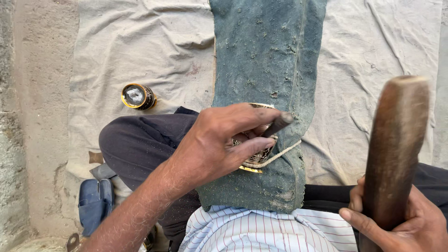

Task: The person sits on the ground with a small brass pot lashed to a green sandbag cushion on their lap. They hold a steel punch against the pot's decorated surface and strike it with a wooden mallet, repositioning the punch repeatedly to work the pattern around the vessel, briefly rotating the pot to reach other sides.

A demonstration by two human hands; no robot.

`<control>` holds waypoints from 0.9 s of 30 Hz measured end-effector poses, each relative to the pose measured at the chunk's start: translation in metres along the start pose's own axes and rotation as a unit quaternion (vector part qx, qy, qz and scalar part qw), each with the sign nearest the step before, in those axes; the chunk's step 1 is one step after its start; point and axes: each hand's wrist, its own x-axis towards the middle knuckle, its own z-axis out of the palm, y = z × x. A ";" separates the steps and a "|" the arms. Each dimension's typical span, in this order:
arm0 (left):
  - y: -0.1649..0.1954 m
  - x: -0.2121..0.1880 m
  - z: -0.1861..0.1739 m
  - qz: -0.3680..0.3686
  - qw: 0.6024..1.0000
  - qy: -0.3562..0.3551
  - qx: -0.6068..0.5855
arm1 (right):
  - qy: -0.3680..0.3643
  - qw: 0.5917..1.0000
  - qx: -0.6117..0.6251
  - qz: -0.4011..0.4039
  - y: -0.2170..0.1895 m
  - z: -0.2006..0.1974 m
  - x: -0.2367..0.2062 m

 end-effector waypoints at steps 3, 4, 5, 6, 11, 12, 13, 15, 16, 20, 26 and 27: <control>-0.003 -0.007 0.006 -0.034 0.998 0.036 -0.050 | 0.006 0.999 0.003 -0.035 -0.006 -0.004 0.011; -0.003 -0.010 0.008 -0.045 0.996 0.044 -0.059 | 0.001 0.999 -0.015 -0.039 -0.012 -0.008 0.016; -0.004 -0.012 0.011 -0.055 0.995 0.053 -0.068 | -0.005 0.998 -0.035 -0.044 -0.018 -0.011 0.022; -0.005 -0.014 0.012 -0.063 0.993 0.062 -0.075 | 0.014 0.994 -0.105 -0.037 -0.027 -0.013 0.027; -0.007 -0.019 0.015 0.038 0.998 0.054 0.017 | 0.011 0.970 -0.211 -0.120 -0.074 -0.013 0.052; -0.007 -0.018 0.015 0.060 0.996 0.041 0.041 | 0.033 0.955 -0.273 -0.114 -0.081 -0.011 0.057; -0.007 -0.017 0.014 0.054 0.997 0.042 0.030 | 0.056 0.935 -0.333 -0.108 -0.086 -0.008 0.063; -0.006 -0.015 0.014 0.040 0.998 0.047 0.007 | 0.052 0.932 -0.340 -0.113 -0.095 -0.006 0.070; -0.005 -0.014 0.013 0.048 0.998 0.051 0.012 | 0.029 0.950 -0.287 -0.123 -0.098 -0.007 0.073; -0.001 -0.013 0.010 0.051 0.997 0.041 0.050 | 0.023 0.920 -0.373 -0.116 -0.103 -0.009 0.080; 0.000 -0.012 0.008 0.036 0.998 0.045 0.016 | 0.036 0.922 -0.336 -0.189 -0.093 -0.009 0.085; 0.000 -0.012 0.008 0.030 0.999 0.041 0.013 | 0.032 0.921 -0.361 -0.141 -0.091 -0.011 0.085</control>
